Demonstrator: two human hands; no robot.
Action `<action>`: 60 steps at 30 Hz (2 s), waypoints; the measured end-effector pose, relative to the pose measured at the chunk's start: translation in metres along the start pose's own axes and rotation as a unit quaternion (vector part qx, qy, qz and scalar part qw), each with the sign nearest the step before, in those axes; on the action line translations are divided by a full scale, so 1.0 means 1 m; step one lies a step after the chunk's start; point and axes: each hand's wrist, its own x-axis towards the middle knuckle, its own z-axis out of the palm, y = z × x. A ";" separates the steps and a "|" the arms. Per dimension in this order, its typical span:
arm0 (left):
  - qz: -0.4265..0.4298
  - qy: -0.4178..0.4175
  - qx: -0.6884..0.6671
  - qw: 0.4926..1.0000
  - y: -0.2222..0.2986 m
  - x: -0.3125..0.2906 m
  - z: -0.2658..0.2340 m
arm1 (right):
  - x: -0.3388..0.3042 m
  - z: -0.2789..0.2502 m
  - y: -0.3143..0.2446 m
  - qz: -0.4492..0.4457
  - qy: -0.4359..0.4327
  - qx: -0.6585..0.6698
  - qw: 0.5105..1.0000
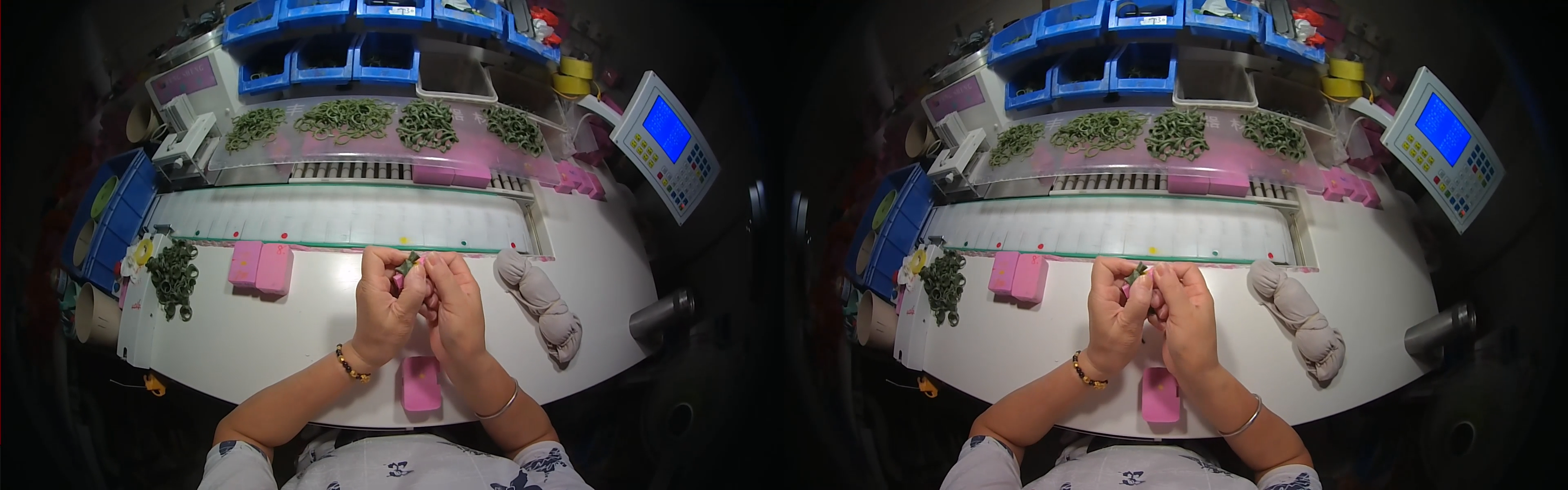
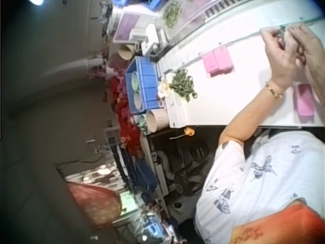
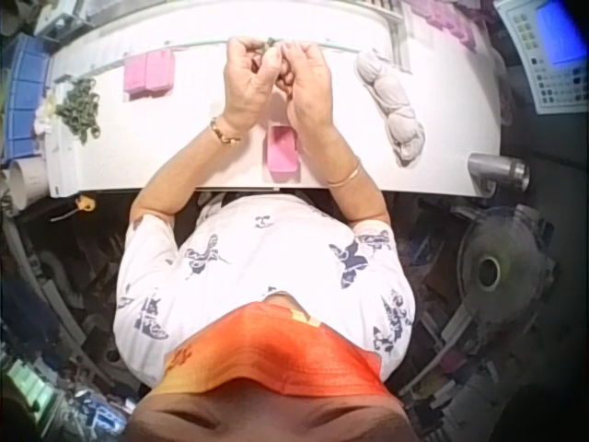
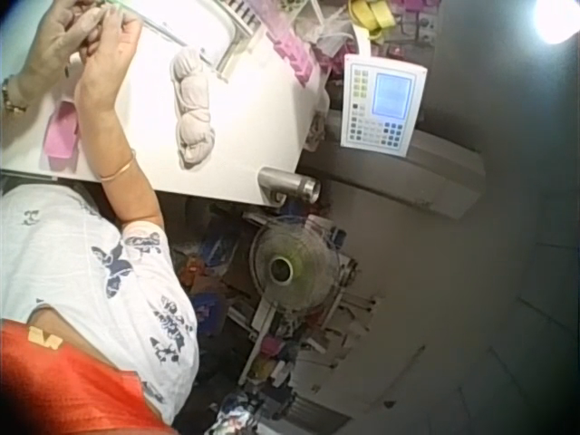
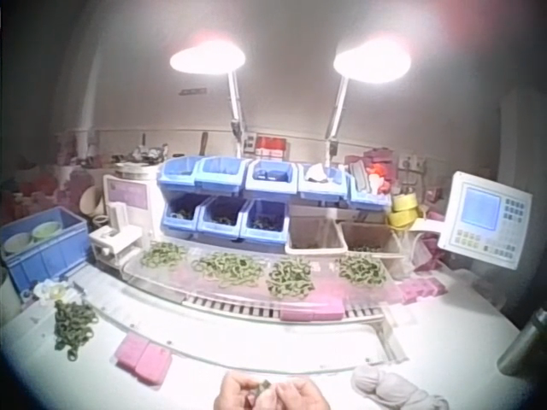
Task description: The person assembles small keychains by hand. They open pink plastic cases, insert a metal ring and a yellow plastic piece, and then close the cases. The person places the finished keychains onto a conveyor belt.
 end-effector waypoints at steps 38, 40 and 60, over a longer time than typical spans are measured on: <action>0.006 -0.023 0.022 0.999 0.002 -0.005 -0.003 | 0.041 -0.063 -0.031 0.022 0.040 0.214 0.976; -0.097 -0.051 -0.008 0.994 0.003 0.002 -0.002 | 0.041 -0.068 -0.033 0.056 -0.034 0.246 0.967; -0.296 -0.105 -0.220 0.924 0.020 0.012 -0.036 | 0.011 -0.024 -0.022 0.017 -0.095 -0.200 0.975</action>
